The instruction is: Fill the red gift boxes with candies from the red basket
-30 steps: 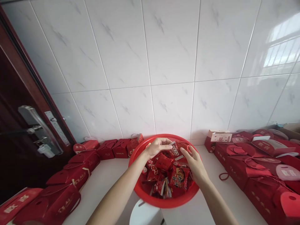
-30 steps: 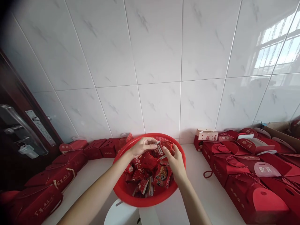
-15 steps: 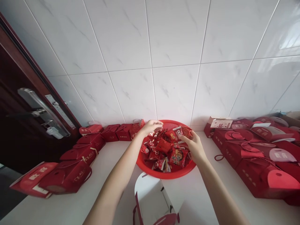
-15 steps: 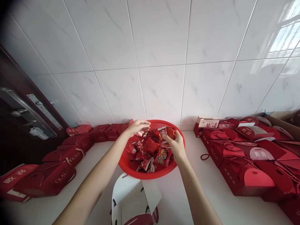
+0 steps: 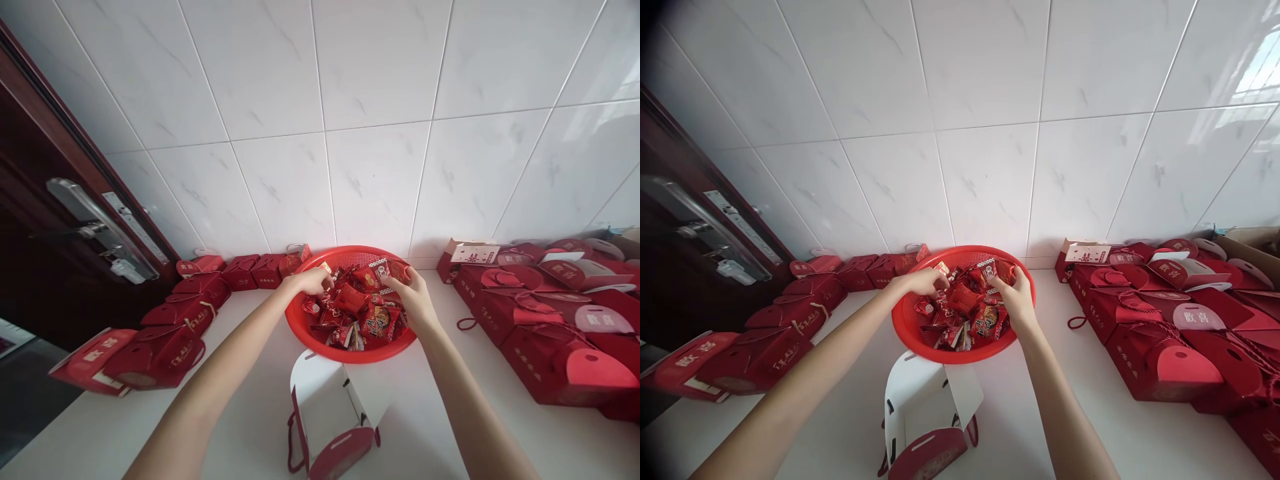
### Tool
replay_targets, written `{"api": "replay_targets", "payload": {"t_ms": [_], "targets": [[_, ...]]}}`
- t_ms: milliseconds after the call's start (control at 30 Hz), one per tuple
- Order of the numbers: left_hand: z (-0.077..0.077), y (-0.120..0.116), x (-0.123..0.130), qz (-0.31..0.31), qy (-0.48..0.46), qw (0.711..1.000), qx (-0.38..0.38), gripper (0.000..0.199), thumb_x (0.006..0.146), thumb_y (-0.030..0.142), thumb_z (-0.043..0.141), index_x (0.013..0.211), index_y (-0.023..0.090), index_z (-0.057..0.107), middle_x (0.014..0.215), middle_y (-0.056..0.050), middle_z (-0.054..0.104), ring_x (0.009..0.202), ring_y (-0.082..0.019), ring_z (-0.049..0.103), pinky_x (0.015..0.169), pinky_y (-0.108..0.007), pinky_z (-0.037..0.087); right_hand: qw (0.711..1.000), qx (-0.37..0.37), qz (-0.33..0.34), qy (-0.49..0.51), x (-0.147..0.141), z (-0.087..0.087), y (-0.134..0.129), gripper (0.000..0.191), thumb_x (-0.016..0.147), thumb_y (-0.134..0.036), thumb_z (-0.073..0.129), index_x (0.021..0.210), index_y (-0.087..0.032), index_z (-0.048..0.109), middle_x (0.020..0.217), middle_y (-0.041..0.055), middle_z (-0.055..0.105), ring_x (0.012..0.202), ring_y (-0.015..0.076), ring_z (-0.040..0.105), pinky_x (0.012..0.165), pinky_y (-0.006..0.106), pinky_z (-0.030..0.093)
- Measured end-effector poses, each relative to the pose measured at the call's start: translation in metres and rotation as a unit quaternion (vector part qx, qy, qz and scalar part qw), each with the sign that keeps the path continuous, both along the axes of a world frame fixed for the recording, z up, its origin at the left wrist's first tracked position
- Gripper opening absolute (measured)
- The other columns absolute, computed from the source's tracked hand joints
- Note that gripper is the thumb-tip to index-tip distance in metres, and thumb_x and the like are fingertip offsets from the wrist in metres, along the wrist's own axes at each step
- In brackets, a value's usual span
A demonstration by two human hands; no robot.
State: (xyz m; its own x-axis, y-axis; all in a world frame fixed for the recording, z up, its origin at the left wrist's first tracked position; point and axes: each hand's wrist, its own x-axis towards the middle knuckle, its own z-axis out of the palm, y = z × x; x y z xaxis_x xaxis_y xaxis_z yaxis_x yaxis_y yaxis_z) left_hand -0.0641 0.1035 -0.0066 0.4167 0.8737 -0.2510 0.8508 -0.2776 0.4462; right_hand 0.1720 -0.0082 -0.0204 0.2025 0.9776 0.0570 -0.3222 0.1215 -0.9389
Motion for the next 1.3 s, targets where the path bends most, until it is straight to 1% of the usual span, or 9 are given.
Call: {"api": "replay_targets", "payload": {"t_ms": [133,300,533,667,833,1000,1100,1167,1300], "targets": [[-0.008,-0.004,0.001,-0.035,0.068,0.997,-0.028,0.051,0.049,0.002,0.07,0.094,0.023,0.081,0.092,-0.003,0.076,0.079,-0.022,0.068,0.062,-0.024,0.045,1.0,-0.006,-0.001,-0.007,0.0,0.001,0.0,0.041,0.062,-0.034,0.084,0.096,-0.022,0.064,0.093,0.0036,0.076,0.075,0.0246,0.072,0.063,0.038,0.063],[-0.005,-0.008,0.005,-0.083,0.1,0.99,-0.055,0.061,0.05,0.014,0.079,0.11,0.023,0.077,0.105,-0.002,0.075,0.095,-0.025,0.066,0.073,-0.024,0.046,1.0,-0.006,-0.005,-0.011,-0.001,0.005,-0.002,0.041,0.06,-0.034,0.084,0.095,-0.022,0.064,0.093,0.0032,0.076,0.083,0.0261,0.073,0.063,0.036,0.063],[-0.006,-0.011,0.009,-0.108,0.047,0.991,-0.066,0.027,0.068,0.021,0.072,0.095,0.021,0.078,0.078,0.001,0.071,0.075,-0.018,0.063,0.064,-0.024,0.042,1.0,0.0,0.0,-0.005,-0.001,0.004,-0.001,0.04,0.061,-0.033,0.083,0.095,-0.022,0.064,0.092,0.003,0.076,0.077,0.0242,0.072,0.064,0.037,0.064],[-0.005,-0.011,0.008,-0.098,-0.007,0.994,-0.051,0.025,0.073,0.028,0.071,0.096,0.019,0.077,0.075,0.001,0.069,0.072,-0.017,0.061,0.063,-0.024,0.041,1.0,0.002,-0.008,-0.01,-0.001,0.003,-0.001,0.038,0.062,-0.033,0.082,0.093,-0.022,0.064,0.09,0.002,0.075,0.076,0.0233,0.072,0.061,0.034,0.062],[0.006,-0.016,0.01,-0.099,-0.105,0.989,-0.043,0.026,0.082,0.04,0.065,0.091,0.017,0.073,0.083,-0.002,0.073,0.083,-0.018,0.065,0.074,-0.025,0.047,1.0,0.0,-0.004,-0.018,-0.001,0.004,-0.001,0.037,0.063,-0.035,0.081,0.092,-0.023,0.063,0.092,0.0029,0.075,0.079,0.0254,0.073,0.063,0.037,0.062],[0.017,-0.026,0.016,-0.115,-0.291,0.948,-0.058,0.035,0.082,0.05,0.069,0.07,0.017,0.071,0.064,0.0,0.07,0.067,-0.016,0.065,0.073,-0.028,0.049,1.0,-0.002,-0.009,-0.026,0.0,0.004,0.0,0.036,0.064,-0.037,0.081,0.092,-0.022,0.063,0.094,0.0026,0.074,0.079,0.023,0.073,0.063,0.034,0.063],[0.017,-0.03,0.023,-0.077,-0.362,0.929,0.002,0.033,0.078,0.05,0.074,0.078,0.017,0.078,0.06,-0.001,0.071,0.067,-0.017,0.066,0.075,-0.03,0.051,1.0,0.002,-0.008,-0.02,0.0,0.004,0.001,0.038,0.064,-0.037,0.082,0.093,-0.022,0.062,0.095,0.0025,0.074,0.085,0.0235,0.073,0.066,0.034,0.065],[0.017,-0.033,0.03,-0.054,-0.404,0.913,0.029,0.035,0.077,0.048,0.075,0.09,0.016,0.08,0.066,-0.003,0.075,0.072,-0.018,0.07,0.08,-0.032,0.053,1.0,0.0,-0.008,-0.019,0.0,0.004,0.001,0.038,0.065,-0.038,0.082,0.094,-0.022,0.062,0.094,0.0027,0.074,0.085,0.0236,0.073,0.067,0.035,0.066],[0.017,-0.038,0.044,-0.058,-0.457,0.886,0.044,0.033,0.072,0.041,0.076,0.098,0.02,0.081,0.101,-0.006,0.081,0.099,-0.024,0.073,0.097,-0.039,0.053,1.0,0.012,0.014,-0.012,0.001,0.003,0.001,0.037,0.067,-0.038,0.082,0.095,-0.021,0.063,0.097,0.0035,0.074,0.088,0.0235,0.073,0.07,0.036,0.067]]}}
